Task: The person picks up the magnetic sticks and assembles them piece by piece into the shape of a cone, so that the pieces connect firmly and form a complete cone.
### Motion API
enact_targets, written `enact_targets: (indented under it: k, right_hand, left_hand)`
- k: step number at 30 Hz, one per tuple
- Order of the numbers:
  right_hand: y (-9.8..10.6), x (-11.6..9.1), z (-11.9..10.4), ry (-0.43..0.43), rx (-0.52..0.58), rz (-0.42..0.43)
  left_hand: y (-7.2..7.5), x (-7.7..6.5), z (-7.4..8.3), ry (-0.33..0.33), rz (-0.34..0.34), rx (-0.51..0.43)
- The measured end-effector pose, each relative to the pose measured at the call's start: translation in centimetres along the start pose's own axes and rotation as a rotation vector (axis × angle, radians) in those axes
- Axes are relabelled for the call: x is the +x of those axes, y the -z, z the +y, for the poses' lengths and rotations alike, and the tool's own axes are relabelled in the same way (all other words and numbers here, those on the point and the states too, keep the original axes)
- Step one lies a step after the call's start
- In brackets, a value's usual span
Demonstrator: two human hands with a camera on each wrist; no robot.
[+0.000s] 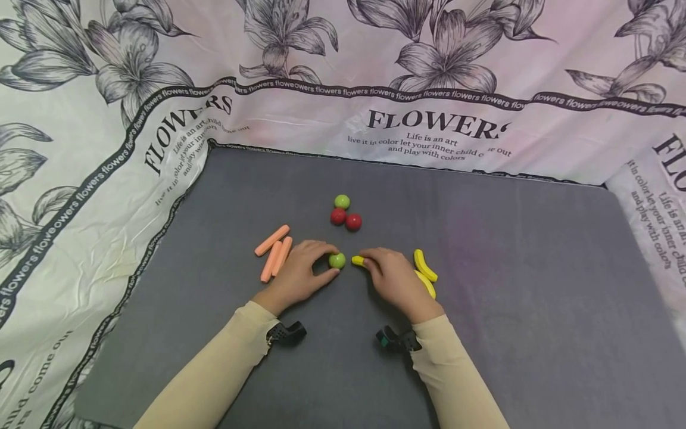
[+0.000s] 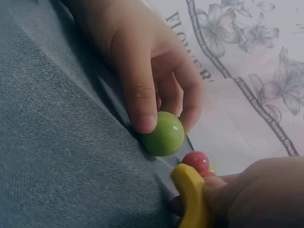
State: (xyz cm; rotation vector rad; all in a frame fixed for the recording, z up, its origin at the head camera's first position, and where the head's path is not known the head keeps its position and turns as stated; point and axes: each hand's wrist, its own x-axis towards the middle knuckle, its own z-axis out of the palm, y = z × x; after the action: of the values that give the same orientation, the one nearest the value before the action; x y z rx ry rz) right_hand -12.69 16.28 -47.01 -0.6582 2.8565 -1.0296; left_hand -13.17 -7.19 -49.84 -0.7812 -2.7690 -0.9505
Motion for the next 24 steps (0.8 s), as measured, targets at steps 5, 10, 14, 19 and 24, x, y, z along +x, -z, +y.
enact_targets:
  k: [5,10,14,19,24]
  right_hand:
    - [-0.27,0.0,-0.06,-0.006,0.067,-0.016]
    - [-0.54,0.03,-0.24,0.016,0.091,-0.012]
    - [-0.71,0.02,-0.09,0.034,0.084,-0.002]
    - [-0.78,-0.1,0.19,0.033,0.084,0.006]
    - [-0.88,0.08,0.23,0.054,0.092,0.034]
  left_hand:
    - [0.14,-0.07,-0.15,-0.032,-0.006,-0.019]
    - [0.23,-0.03,-0.13,-0.06,-0.018,-0.021]
    - [0.28,0.04,-0.06,-0.076,-0.023,-0.027]
    - [0.23,0.11,-0.12,-0.133,-0.046,-0.092]
    - [0.29,-0.04,-0.28,-0.168,-0.089,-0.143]
